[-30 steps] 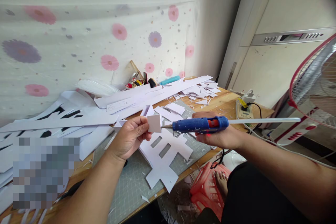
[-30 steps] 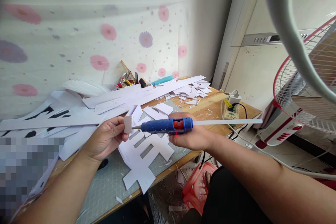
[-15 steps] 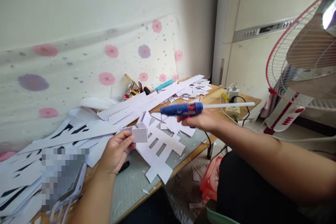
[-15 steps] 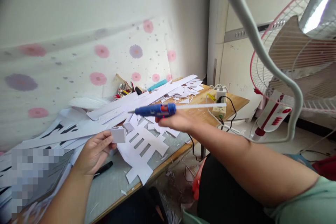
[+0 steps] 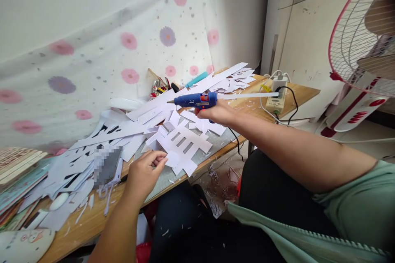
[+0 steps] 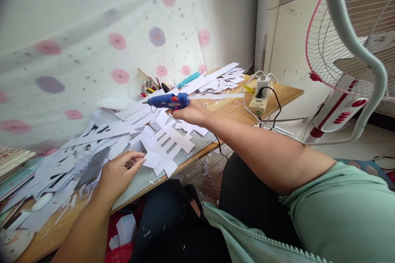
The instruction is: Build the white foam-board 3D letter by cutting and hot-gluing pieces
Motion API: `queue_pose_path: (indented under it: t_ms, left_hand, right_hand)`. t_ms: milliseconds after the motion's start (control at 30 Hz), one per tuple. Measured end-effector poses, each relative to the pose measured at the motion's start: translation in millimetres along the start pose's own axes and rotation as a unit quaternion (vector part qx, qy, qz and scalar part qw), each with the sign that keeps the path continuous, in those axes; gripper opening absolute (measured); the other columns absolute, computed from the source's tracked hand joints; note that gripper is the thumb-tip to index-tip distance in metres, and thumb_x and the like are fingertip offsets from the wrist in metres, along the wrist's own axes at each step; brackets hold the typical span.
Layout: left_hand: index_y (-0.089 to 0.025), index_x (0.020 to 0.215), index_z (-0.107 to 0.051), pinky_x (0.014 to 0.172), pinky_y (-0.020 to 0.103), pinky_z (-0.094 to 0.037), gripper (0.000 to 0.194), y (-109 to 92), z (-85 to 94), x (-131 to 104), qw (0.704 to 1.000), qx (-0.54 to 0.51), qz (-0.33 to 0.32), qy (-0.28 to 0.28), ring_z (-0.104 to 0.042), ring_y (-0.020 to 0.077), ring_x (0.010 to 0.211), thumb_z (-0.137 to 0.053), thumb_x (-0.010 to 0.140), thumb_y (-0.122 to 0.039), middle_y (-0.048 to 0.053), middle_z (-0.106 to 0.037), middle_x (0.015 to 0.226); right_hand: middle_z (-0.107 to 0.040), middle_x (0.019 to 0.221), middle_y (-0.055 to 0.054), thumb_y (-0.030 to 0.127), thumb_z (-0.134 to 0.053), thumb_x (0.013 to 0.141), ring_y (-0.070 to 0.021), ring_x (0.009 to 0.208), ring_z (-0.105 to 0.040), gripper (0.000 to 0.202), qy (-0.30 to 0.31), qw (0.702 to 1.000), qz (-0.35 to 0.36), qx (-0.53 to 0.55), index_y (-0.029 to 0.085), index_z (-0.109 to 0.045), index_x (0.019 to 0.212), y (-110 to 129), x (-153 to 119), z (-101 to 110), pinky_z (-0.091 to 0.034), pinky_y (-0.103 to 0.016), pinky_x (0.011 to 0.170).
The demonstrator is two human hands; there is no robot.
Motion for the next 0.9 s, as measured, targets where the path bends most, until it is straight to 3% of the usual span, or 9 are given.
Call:
queue_pose_path:
  t_ms: [267, 633, 900]
  left_hand:
    - [-0.026, 0.073, -0.073, 0.064, 0.024, -0.039, 0.008, -5, -11.9, 3, 0.992, 0.094, -0.078, 0.026, -0.055, 0.0160, 0.063, -0.067, 0.074, -0.020, 0.001, -0.064, 0.070]
    - [-0.022, 0.074, -0.070, 0.061, 0.023, -0.043, 0.014, -4, -18.1, -1, 0.971, 0.191, -0.144, 0.019, -0.060, 0.0134, 0.063, -0.058, 0.080, -0.019, 0.000, -0.066, 0.070]
    - [-0.020, 0.075, -0.069, 0.062, 0.021, -0.046, 0.014, -6, -17.3, -6, 0.954, 0.224, -0.199, 0.009, -0.063, 0.0111, 0.067, -0.058, 0.083, -0.016, -0.001, -0.067, 0.073]
  right_hand:
    - [-0.051, 0.064, 0.000, 0.019, -0.059, 0.058, -0.0118, 0.057, -0.043, 0.013, -0.003, 1.000, -0.015, -0.026, 0.017, -0.058, 0.070, 1, -2, 2, -0.033, -0.026, 0.050]
    - [-0.056, 0.066, -0.001, 0.023, -0.061, 0.057, -0.0130, 0.060, -0.046, 0.017, -0.007, 1.000, 0.017, -0.023, 0.016, -0.061, 0.072, 2, -3, 5, -0.035, -0.025, 0.049]
    - [-0.057, 0.068, -0.001, 0.026, -0.063, 0.057, -0.0145, 0.061, -0.048, 0.018, 0.008, 0.999, -0.004, -0.042, 0.017, -0.061, 0.072, -6, -2, 3, -0.038, -0.027, 0.051]
Point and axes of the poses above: each hand's wrist, its own x-axis towards the middle knuckle, its own z-axis out of the back of the hand, y = z × x, the point moved 8 cm from there along x, towards the middle knuckle
